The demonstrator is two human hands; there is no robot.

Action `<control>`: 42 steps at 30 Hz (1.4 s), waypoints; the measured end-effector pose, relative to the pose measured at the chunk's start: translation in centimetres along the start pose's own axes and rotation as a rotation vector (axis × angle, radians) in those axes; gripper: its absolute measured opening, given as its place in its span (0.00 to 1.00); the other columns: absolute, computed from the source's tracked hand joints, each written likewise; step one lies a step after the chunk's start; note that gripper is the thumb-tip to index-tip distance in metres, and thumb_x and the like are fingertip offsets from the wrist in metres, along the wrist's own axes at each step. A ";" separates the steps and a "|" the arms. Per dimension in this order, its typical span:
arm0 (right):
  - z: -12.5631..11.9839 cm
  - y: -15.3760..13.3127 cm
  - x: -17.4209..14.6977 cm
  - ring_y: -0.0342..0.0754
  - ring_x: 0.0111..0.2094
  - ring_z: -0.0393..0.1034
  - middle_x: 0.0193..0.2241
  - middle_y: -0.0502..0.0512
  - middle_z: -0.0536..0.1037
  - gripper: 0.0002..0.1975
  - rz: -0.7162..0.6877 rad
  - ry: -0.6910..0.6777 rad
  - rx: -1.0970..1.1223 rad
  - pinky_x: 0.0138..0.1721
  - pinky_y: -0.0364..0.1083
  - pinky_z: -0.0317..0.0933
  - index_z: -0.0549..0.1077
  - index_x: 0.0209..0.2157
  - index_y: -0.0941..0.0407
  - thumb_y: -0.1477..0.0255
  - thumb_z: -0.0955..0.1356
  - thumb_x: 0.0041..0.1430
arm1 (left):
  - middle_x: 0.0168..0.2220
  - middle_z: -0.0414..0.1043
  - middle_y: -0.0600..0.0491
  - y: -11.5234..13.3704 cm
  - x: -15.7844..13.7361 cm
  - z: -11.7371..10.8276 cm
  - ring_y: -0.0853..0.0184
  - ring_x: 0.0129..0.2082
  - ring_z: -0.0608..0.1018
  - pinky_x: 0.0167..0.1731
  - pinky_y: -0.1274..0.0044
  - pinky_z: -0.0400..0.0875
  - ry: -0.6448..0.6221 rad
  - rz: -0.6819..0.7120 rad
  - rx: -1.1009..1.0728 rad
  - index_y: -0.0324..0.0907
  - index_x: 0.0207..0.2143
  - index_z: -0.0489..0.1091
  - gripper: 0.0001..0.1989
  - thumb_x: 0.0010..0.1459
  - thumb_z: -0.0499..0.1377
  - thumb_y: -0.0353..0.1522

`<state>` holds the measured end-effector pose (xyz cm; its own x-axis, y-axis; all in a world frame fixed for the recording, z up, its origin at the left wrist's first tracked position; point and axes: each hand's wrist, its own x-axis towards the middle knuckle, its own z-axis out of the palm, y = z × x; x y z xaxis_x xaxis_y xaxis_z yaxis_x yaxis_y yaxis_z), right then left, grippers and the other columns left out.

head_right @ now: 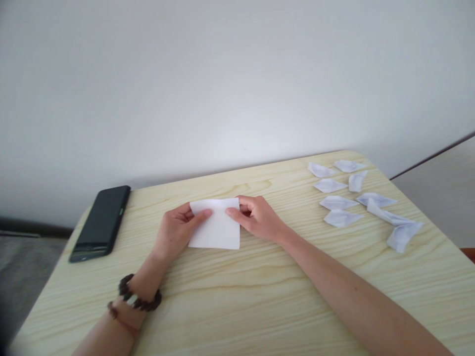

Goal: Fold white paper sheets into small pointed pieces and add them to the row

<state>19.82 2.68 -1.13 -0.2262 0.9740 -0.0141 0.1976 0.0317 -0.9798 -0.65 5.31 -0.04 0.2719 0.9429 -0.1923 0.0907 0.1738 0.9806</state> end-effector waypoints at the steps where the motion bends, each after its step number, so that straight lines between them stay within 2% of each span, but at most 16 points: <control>1: 0.0 0.1 0.0 0.40 0.18 0.59 0.17 0.46 0.66 0.14 0.003 0.020 -0.001 0.17 0.39 0.50 0.71 0.31 0.56 0.59 0.66 0.59 | 0.30 0.80 0.50 0.0 0.0 -0.1 0.64 0.27 0.80 0.24 0.78 0.74 -0.034 -0.006 -0.025 0.39 0.36 0.76 0.16 0.48 0.68 0.41; 3: -0.1 0.1 0.0 0.40 0.18 0.59 0.16 0.45 0.63 0.15 -0.019 0.075 -0.001 0.17 0.39 0.51 0.71 0.29 0.56 0.59 0.66 0.59 | 0.32 0.80 0.49 0.0 0.1 -0.2 0.61 0.31 0.81 0.30 0.74 0.77 -0.101 -0.016 -0.057 0.39 0.39 0.75 0.19 0.47 0.68 0.40; 5: -0.1 0.1 0.0 0.40 0.19 0.61 0.17 0.46 0.66 0.14 -0.054 0.082 -0.004 0.18 0.39 0.53 0.73 0.30 0.56 0.60 0.67 0.58 | 0.32 0.80 0.48 -0.1 0.3 -0.4 0.60 0.32 0.81 0.31 0.72 0.78 -0.122 -0.023 -0.059 0.39 0.39 0.76 0.19 0.47 0.68 0.40; 9: -0.2 0.0 -0.2 0.42 0.24 0.67 0.29 0.51 0.78 0.13 -0.131 -0.026 -0.078 0.22 0.40 0.58 0.76 0.43 0.54 0.65 0.68 0.57 | 0.28 0.79 0.50 -0.2 0.4 -0.7 0.65 0.25 0.79 0.23 0.78 0.73 -0.054 -0.003 -0.029 0.39 0.34 0.76 0.15 0.48 0.68 0.40; 11: -0.2 0.1 -0.2 0.42 0.27 0.69 0.35 0.52 0.80 0.14 -0.223 0.006 -0.136 0.25 0.40 0.59 0.77 0.44 0.52 0.73 0.66 0.58 | 0.28 0.79 0.50 0.0 0.5 -1.0 0.67 0.24 0.78 0.20 0.79 0.72 -0.079 -0.007 -0.089 0.38 0.36 0.76 0.17 0.50 0.66 0.42; 15: 0.0 0.3 0.0 0.40 0.24 0.65 0.27 0.50 0.77 0.22 -0.482 0.084 -0.267 0.26 0.40 0.56 0.78 0.43 0.53 0.83 0.60 0.53 | 0.32 0.79 0.44 0.6 0.7 -1.4 0.59 0.29 0.79 0.21 0.72 0.76 -0.234 -0.119 -0.322 0.35 0.42 0.74 0.31 0.52 0.57 0.54; 16: 0.0 0.3 0.1 0.40 0.24 0.64 0.26 0.51 0.76 0.23 -0.525 0.083 -0.288 0.25 0.40 0.56 0.78 0.43 0.53 0.84 0.59 0.53 | 0.32 0.79 0.44 0.8 0.7 -1.5 0.58 0.30 0.79 0.21 0.71 0.76 -0.251 -0.134 -0.321 0.35 0.42 0.74 0.32 0.51 0.57 0.55; 18: 0.0 0.4 0.1 0.41 0.26 0.66 0.30 0.53 0.77 0.22 -0.554 0.069 -0.289 0.27 0.41 0.57 0.78 0.42 0.54 0.84 0.59 0.53 | 0.31 0.78 0.46 1.0 0.7 -1.4 0.61 0.29 0.78 0.23 0.74 0.76 -0.240 -0.117 -0.222 0.35 0.41 0.73 0.29 0.50 0.61 0.51; 21: -0.3 0.1 0.0 0.45 0.33 0.69 0.36 0.55 0.77 0.19 -0.489 0.005 -0.225 0.31 0.43 0.60 0.77 0.46 0.54 0.78 0.61 0.56 | 0.28 0.77 0.52 1.0 0.5 -1.0 0.69 0.25 0.76 0.23 0.81 0.71 -0.170 -0.057 -0.058 0.37 0.39 0.73 0.20 0.48 0.67 0.42; 24: -0.5 -0.2 -0.2 0.48 0.38 0.70 0.42 0.56 0.77 0.20 -0.384 -0.057 -0.123 0.34 0.44 0.62 0.73 0.51 0.54 0.69 0.60 0.60 | 0.27 0.77 0.54 0.8 0.4 -0.6 0.73 0.23 0.73 0.22 0.83 0.65 -0.094 -0.034 -0.034 0.38 0.37 0.72 0.18 0.48 0.68 0.41; 26: -0.4 -0.4 -0.3 0.47 0.34 0.70 0.39 0.55 0.77 0.20 -0.285 -0.020 -0.105 0.31 0.43 0.61 0.71 0.51 0.56 0.63 0.60 0.62 | 0.27 0.76 0.54 0.8 0.4 -0.4 0.73 0.23 0.73 0.21 0.83 0.64 -0.075 -0.031 -0.023 0.38 0.37 0.72 0.19 0.46 0.68 0.41; 28: -0.1 -0.5 -0.3 0.44 0.27 0.67 0.32 0.53 0.77 0.20 -0.182 0.051 -0.153 0.26 0.42 0.58 0.72 0.48 0.57 0.59 0.62 0.62 | 0.26 0.75 0.54 0.8 0.4 -0.3 0.73 0.22 0.72 0.21 0.83 0.63 -0.067 -0.021 0.007 0.38 0.36 0.72 0.20 0.45 0.68 0.42; 30: 0.3 -0.5 -0.2 0.41 0.22 0.64 0.27 0.51 0.76 0.16 -0.120 0.096 -0.224 0.23 0.41 0.55 0.74 0.42 0.57 0.60 0.66 0.60 | 0.25 0.74 0.55 0.8 0.4 -0.2 0.73 0.21 0.71 0.21 0.82 0.62 -0.060 -0.011 0.033 0.38 0.36 0.71 0.21 0.45 0.68 0.44; 33: 0.5 -0.5 0.0 0.39 0.21 0.64 0.25 0.49 0.76 0.11 -0.122 0.112 -0.265 0.22 0.40 0.55 0.76 0.35 0.57 0.63 0.68 0.58 | 0.23 0.72 0.56 0.8 0.3 -0.1 0.74 0.20 0.69 0.19 0.83 0.59 -0.032 0.000 0.085 0.38 0.34 0.72 0.22 0.45 0.67 0.47; 36: 0.5 -0.4 0.1 0.39 0.21 0.64 0.26 0.49 0.76 0.10 -0.138 0.110 -0.267 0.22 0.39 0.54 0.76 0.35 0.56 0.64 0.68 0.58 | 0.20 0.70 0.57 0.7 0.3 -0.1 0.75 0.18 0.66 0.17 0.83 0.56 -0.011 -0.003 0.116 0.38 0.33 0.73 0.23 0.46 0.66 0.48; 42: 0.4 -0.2 0.1 0.39 0.22 0.64 0.26 0.49 0.77 0.09 -0.144 0.089 -0.276 0.23 0.39 0.56 0.76 0.36 0.56 0.65 0.69 0.58 | 0.21 0.72 0.56 0.7 0.5 -0.1 0.75 0.19 0.67 0.17 0.83 0.56 -0.013 -0.010 0.091 0.38 0.33 0.74 0.21 0.46 0.66 0.47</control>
<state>19.38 2.71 -1.02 -0.1886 0.9704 0.1506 0.4240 0.2188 -0.8788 -0.56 5.88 0.52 0.2829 0.9373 -0.2034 0.1803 0.1564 0.9711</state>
